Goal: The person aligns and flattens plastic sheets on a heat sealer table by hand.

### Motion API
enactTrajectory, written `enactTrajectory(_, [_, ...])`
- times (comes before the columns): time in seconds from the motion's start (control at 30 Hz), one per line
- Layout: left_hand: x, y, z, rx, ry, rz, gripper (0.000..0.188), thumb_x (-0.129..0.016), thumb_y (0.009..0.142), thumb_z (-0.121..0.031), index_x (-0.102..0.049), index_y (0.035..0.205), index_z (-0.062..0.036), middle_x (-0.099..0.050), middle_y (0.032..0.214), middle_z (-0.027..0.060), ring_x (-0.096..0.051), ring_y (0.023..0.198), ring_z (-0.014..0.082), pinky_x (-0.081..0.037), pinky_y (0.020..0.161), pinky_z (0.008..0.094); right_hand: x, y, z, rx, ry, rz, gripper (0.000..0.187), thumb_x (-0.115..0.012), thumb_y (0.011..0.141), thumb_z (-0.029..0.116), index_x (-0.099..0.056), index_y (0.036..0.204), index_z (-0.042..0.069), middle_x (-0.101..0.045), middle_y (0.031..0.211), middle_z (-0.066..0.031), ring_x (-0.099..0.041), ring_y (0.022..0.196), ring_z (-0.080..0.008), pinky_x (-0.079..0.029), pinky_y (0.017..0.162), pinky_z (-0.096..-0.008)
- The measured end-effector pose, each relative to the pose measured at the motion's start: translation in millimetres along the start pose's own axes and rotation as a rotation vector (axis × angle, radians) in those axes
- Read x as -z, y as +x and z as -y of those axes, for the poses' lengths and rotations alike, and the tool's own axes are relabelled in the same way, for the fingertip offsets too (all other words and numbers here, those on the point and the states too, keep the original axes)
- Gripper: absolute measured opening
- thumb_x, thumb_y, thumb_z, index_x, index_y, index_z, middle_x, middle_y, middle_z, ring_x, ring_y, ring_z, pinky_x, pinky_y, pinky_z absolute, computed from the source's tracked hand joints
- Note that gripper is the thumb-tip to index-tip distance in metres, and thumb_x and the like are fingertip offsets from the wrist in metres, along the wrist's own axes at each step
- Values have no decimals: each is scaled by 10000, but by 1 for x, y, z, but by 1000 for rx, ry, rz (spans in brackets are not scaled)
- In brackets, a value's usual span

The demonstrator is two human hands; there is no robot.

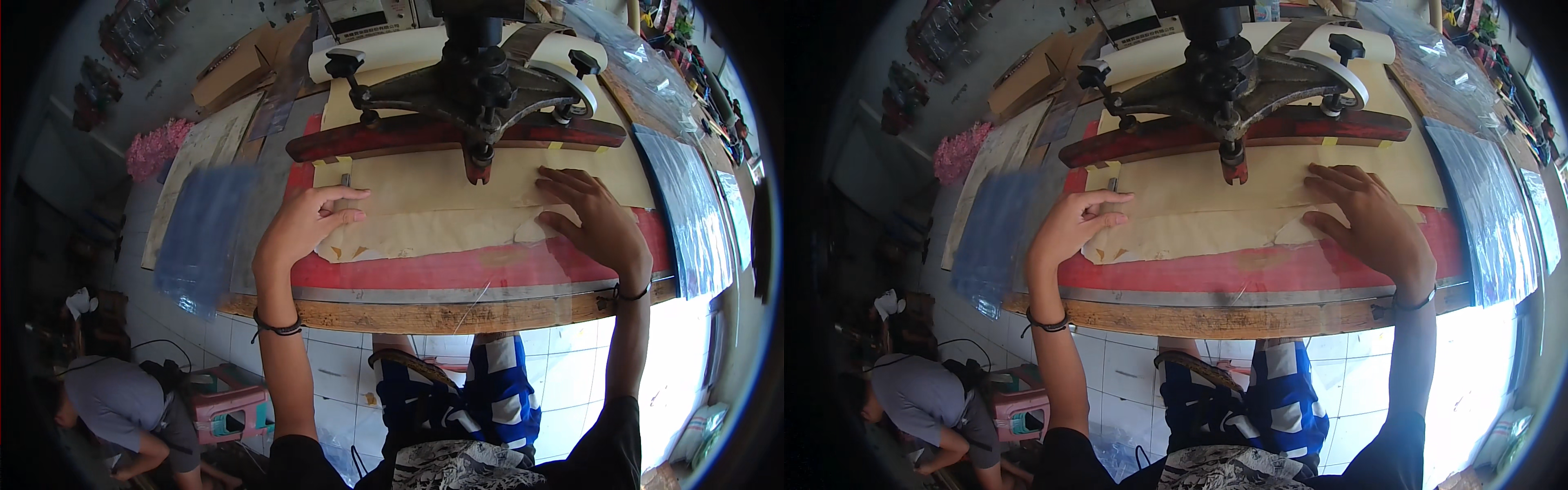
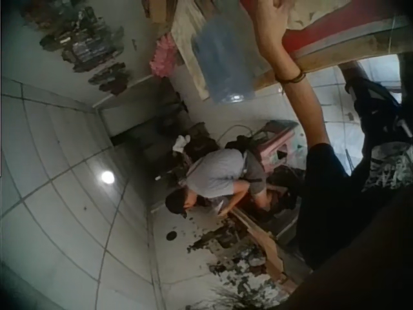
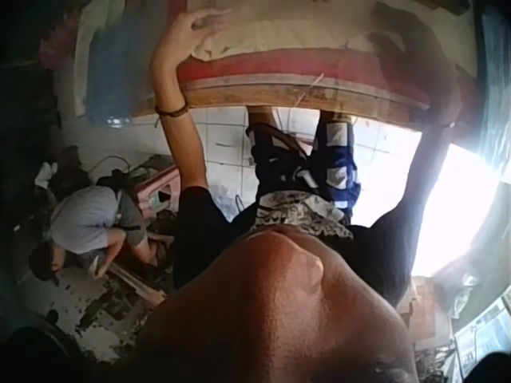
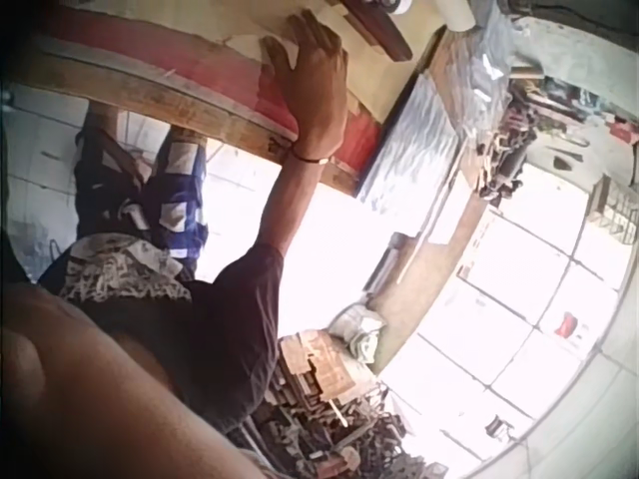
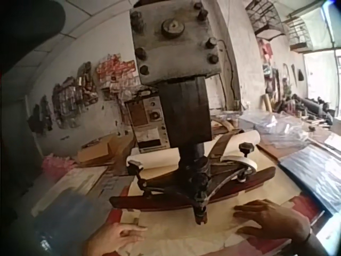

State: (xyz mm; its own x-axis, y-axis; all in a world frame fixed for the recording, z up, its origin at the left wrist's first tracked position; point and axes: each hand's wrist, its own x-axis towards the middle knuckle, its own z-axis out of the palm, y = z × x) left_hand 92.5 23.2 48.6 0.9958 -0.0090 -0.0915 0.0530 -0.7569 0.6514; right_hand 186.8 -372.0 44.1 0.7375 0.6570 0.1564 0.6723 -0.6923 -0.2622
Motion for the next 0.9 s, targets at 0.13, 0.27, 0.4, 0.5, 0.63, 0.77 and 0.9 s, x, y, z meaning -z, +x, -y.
enactTrajectory(0.13, [1, 0, 2, -19, 37, -18, 377, -772, 937, -201, -718, 1295, -94, -751, 821, 129, -637, 693, 124, -496, 672, 313, 0, 0, 1, -8, 6, -7, 439, -713, 959, 306, -679, 1316, 54, -587, 1486, -105, -515, 1379, -325, -404, 1176, -437])
enactTrajectory(0.27, [5, 3, 8, -26, 148, -118, 410, -798, 910, -213, -699, 1295, -111, -572, 633, 89, -464, 572, 129, -415, 584, 337, -2, 1, -4, 5, 4, -13, 435, -710, 961, 303, -680, 1314, 50, -588, 1485, -112, -517, 1376, -330, -403, 1175, -441])
enactTrajectory(0.4, [1, 4, 13, -92, 109, -226, 377, -782, 927, -244, -696, 1273, -122, -484, 577, 51, -404, 541, 129, -358, 546, 338, 1, 3, -3, 14, 36, -12, 436, -705, 964, 303, -678, 1317, 50, -595, 1475, -119, -523, 1367, -344, -405, 1171, -444])
enactTrajectory(0.5, [2, 2, 9, -19, 130, -127, 370, -767, 941, -263, -696, 1277, -126, -469, 572, 42, -387, 532, 133, -345, 539, 346, -3, 1, -7, 23, 24, -38, 438, -706, 962, 303, -679, 1318, 48, -601, 1467, -125, -529, 1357, -350, -412, 1163, -441])
enactTrajectory(0.63, [1, 1, 12, 2, 85, -95, 404, -781, 930, -271, -688, 1298, -131, -455, 568, 35, -371, 526, 136, -330, 536, 347, -2, -2, -5, 38, 26, -47, 435, -706, 962, 303, -681, 1313, 47, -608, 1458, -124, -533, 1352, -350, -417, 1157, -441])
enactTrajectory(0.77, [-1, 4, 20, -73, 41, -100, 464, -793, 916, -224, -671, 1355, -138, -349, 568, -25, -311, 529, 104, -291, 525, 324, -4, -1, -8, 41, 44, -60, 424, -705, 961, 301, -688, 1300, 48, -629, 1428, -129, -543, 1339, -345, -424, 1147, -439])
enactTrajectory(0.9, [-3, 2, 19, -117, -1, -122, 499, -798, 908, -263, -670, 1383, -185, -322, 555, -13, -300, 517, 126, -294, 527, 340, -8, 1, -18, 118, 44, -92, 402, -699, 960, 286, -696, 1280, 43, -644, 1400, -143, -559, 1316, -345, -427, 1136, -440])
